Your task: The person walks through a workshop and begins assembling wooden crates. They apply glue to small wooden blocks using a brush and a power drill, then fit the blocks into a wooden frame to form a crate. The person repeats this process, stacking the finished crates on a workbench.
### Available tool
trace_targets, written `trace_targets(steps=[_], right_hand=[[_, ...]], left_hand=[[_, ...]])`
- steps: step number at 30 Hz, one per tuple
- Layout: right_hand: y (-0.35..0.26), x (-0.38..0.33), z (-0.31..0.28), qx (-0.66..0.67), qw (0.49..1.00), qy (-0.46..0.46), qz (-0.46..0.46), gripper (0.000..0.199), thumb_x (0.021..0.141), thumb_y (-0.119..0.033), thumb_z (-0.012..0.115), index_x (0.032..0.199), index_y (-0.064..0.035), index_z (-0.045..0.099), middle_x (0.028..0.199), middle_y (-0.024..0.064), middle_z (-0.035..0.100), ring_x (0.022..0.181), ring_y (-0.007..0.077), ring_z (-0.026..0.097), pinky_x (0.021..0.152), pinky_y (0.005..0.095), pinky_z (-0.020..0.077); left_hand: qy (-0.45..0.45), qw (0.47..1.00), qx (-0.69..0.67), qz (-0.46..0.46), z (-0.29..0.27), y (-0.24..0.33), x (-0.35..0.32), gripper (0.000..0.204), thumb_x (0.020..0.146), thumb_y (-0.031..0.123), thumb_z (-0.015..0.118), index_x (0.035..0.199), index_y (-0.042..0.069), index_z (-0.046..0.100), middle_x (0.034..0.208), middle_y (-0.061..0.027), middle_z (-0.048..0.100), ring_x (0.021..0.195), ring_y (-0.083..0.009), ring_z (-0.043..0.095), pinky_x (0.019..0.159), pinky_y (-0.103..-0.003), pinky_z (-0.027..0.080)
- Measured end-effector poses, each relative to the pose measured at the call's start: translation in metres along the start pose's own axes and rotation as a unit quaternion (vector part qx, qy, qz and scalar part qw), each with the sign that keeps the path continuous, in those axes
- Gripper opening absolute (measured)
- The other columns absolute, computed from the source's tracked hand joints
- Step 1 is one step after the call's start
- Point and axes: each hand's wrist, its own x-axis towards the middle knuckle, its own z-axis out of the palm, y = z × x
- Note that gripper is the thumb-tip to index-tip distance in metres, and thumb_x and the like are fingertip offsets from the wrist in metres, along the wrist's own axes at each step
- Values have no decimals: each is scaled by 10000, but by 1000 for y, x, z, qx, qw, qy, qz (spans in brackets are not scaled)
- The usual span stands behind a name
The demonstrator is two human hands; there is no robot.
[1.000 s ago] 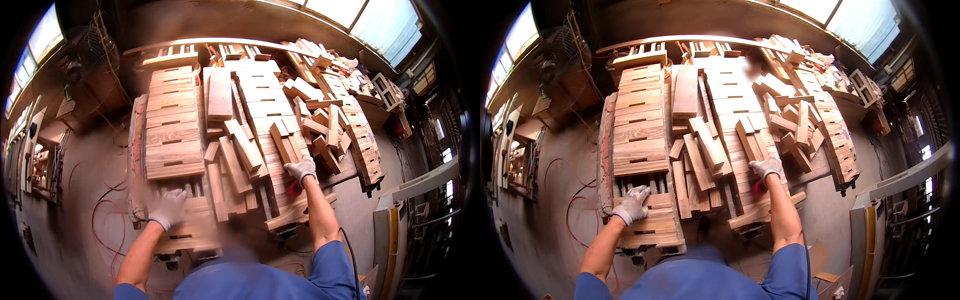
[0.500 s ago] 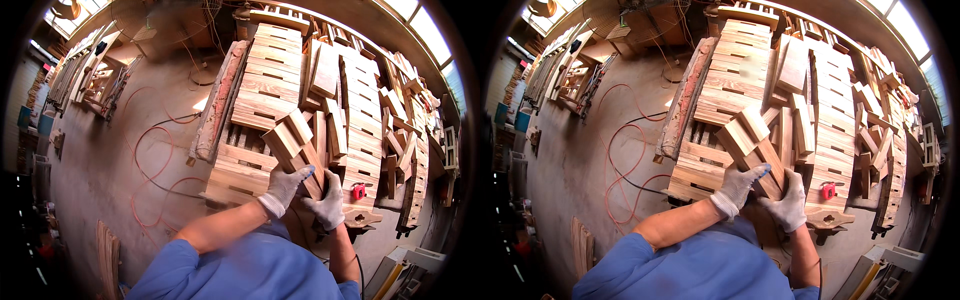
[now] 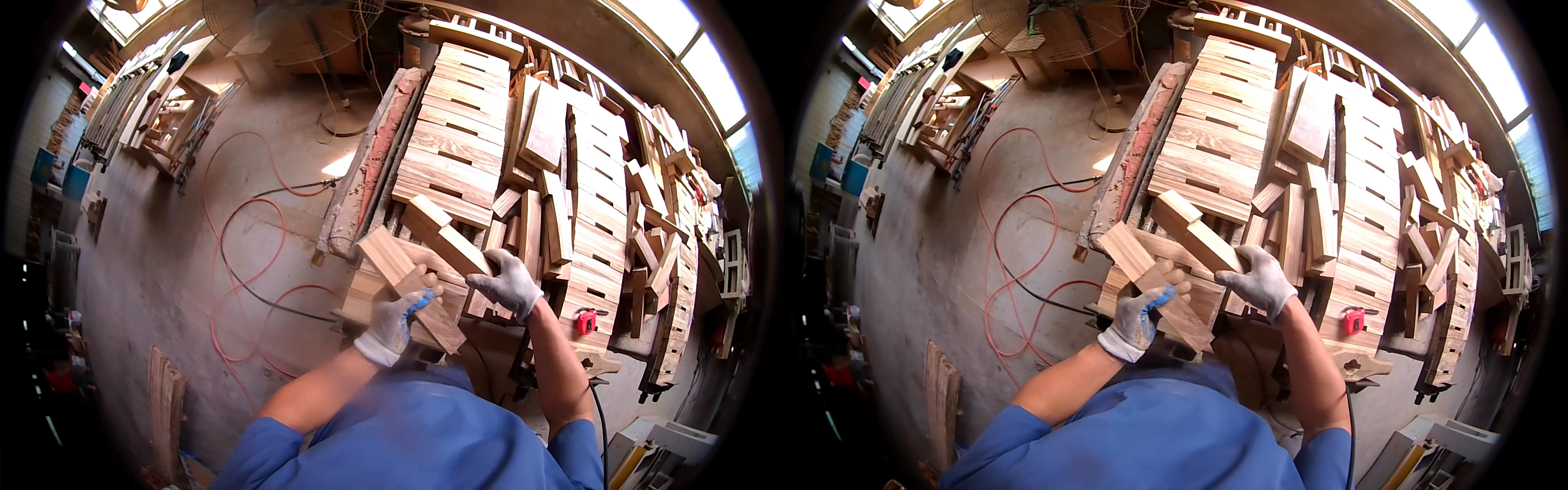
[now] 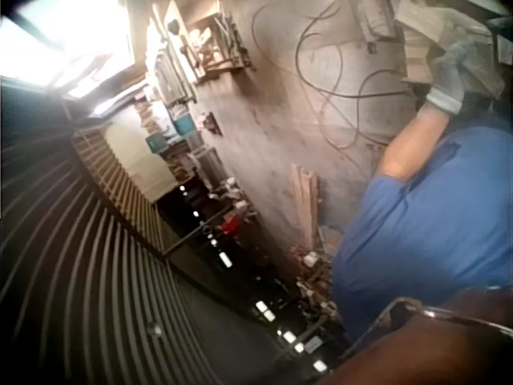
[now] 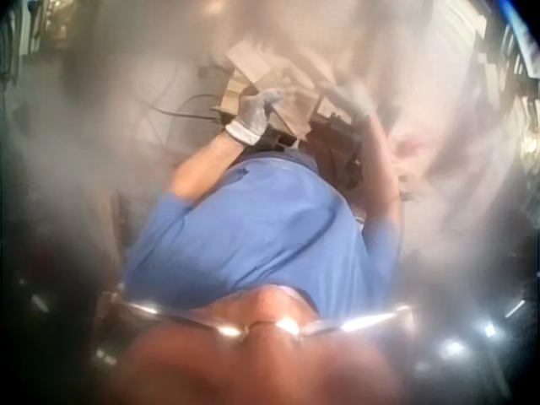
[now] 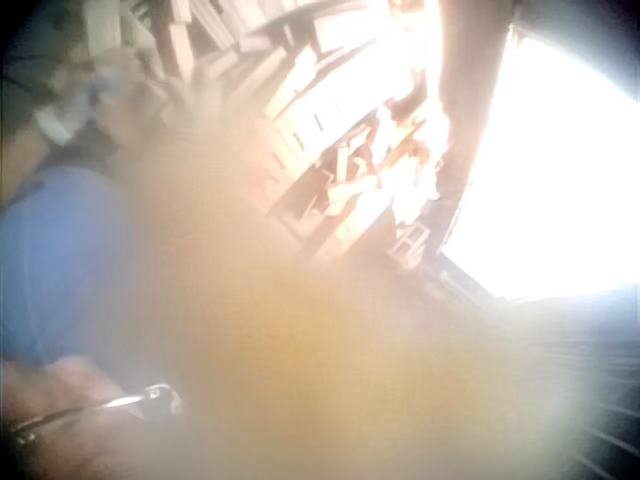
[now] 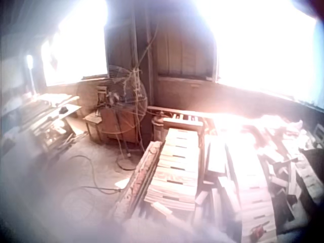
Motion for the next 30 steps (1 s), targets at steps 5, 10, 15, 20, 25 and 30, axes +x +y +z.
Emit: trace_targets(steps=[5,10,15,20,25,30], right_hand=[[-18,57,-3,-18,996,-93,7,684,812,-306,879,1355,48,661,1136,156,762,970,205,727,888,343,590],[0,107,8,-55,988,-140,-30,672,836,-278,885,1431,-65,657,1260,161,744,1073,214,708,951,335,573],[31,133,8,-81,981,-167,-59,603,896,-215,853,1457,-114,653,1247,143,762,1067,202,708,954,345,572],[21,148,4,-184,966,-177,-44,362,965,-217,720,1323,-177,760,1221,78,791,1078,214,735,970,331,558],[16,145,10,-218,961,-161,-57,349,951,-134,682,1285,-175,779,1130,80,806,982,195,728,914,330,566],[28,137,18,-145,979,-138,-29,349,949,-98,663,1275,-145,779,1071,80,803,899,175,700,865,331,570]], left_hand=[[21,995,-91,29,-39,9,-18,524,940,-39,644,1454,-56,540,1253,-185,690,1143,-313,712,995,-437,603],[96,993,-49,51,-63,-3,-28,494,929,22,634,1415,-19,556,1209,-183,684,1110,-351,691,990,-478,577],[94,992,-59,52,-73,-12,-26,495,926,62,631,1411,3,552,1188,-184,677,1095,-367,679,985,-518,565],[109,993,-28,44,-72,-14,-24,523,911,88,657,1414,8,541,1181,-189,668,1100,-360,669,995,-524,556],[94,995,-24,24,-62,-13,-22,483,903,80,669,1369,1,569,1179,-191,668,1095,-353,669,991,-511,560],[98,991,80,53,-49,3,-15,430,888,93,705,1283,-46,610,1070,-169,725,940,-279,732,883,-396,615]])
